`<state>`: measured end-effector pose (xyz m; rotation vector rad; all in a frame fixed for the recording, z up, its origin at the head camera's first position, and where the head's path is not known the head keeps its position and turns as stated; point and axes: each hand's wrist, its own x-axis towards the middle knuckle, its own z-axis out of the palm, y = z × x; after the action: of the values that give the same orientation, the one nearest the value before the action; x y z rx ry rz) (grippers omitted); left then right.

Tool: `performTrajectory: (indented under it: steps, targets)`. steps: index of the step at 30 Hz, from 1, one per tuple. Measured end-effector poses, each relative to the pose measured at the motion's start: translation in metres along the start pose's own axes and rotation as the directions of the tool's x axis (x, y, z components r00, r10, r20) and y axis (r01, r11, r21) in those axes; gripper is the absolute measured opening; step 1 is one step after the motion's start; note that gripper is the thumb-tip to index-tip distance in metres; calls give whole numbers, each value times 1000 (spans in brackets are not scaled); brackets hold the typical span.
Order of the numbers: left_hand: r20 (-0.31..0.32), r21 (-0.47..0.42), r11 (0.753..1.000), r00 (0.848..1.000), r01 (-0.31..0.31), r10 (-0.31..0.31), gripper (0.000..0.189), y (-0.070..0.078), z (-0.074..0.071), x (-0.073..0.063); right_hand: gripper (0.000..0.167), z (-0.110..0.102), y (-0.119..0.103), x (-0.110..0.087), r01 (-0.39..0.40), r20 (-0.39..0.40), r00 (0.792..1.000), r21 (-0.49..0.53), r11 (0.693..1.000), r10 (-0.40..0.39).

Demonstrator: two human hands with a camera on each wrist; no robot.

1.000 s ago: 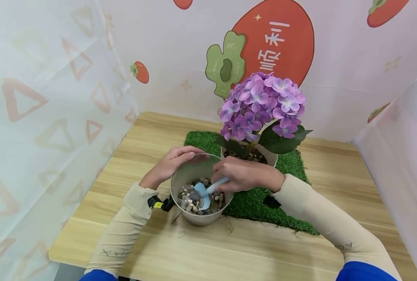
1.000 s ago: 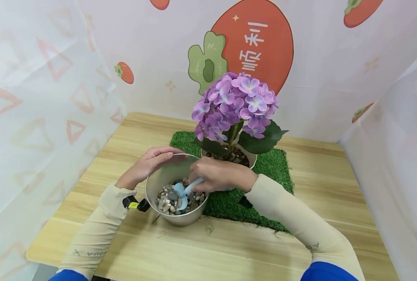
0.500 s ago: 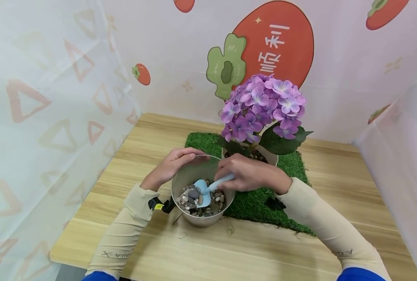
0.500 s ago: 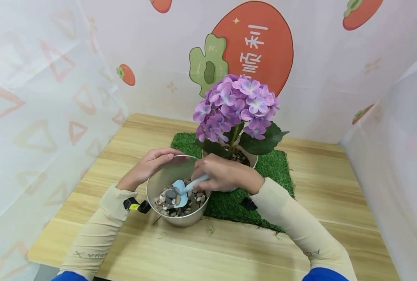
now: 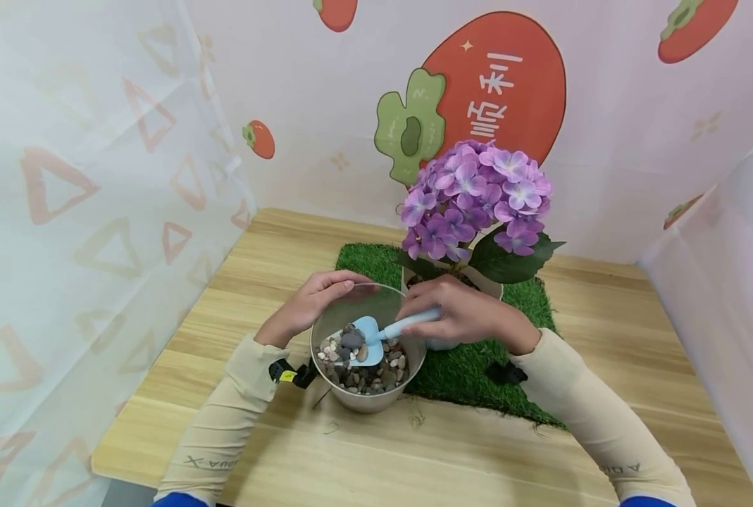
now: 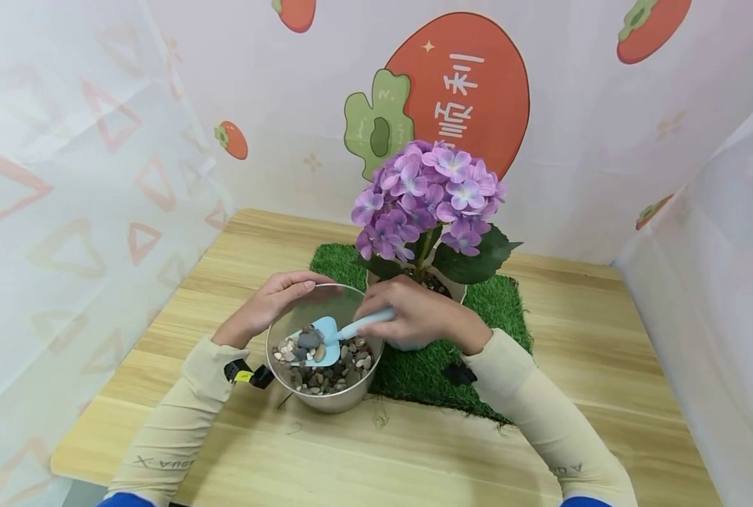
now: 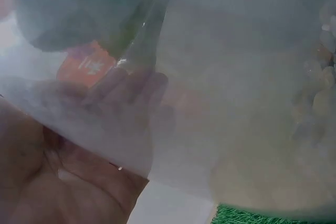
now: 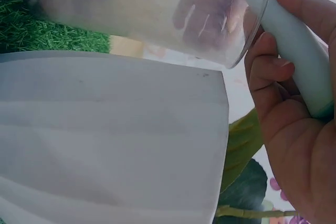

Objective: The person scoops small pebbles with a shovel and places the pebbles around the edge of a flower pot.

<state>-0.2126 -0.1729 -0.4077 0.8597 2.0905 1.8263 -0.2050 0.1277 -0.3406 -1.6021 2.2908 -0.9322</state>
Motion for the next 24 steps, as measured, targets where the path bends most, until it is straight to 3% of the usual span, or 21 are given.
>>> performTrajectory:
  steps: [13, 24]
  targets:
    - [-7, -11, 1000, 1000, 5, -5, 40, -3, 1, -1, 16, 2, 1, -23, -13, -147, 989, -27, 1000, 9]
    - [-8, 15, 1000, 1000, -14, 15, 39, -2, 0, 0, 19, -8, -12, -45, -30, -224, 974, -67, 997, 14]
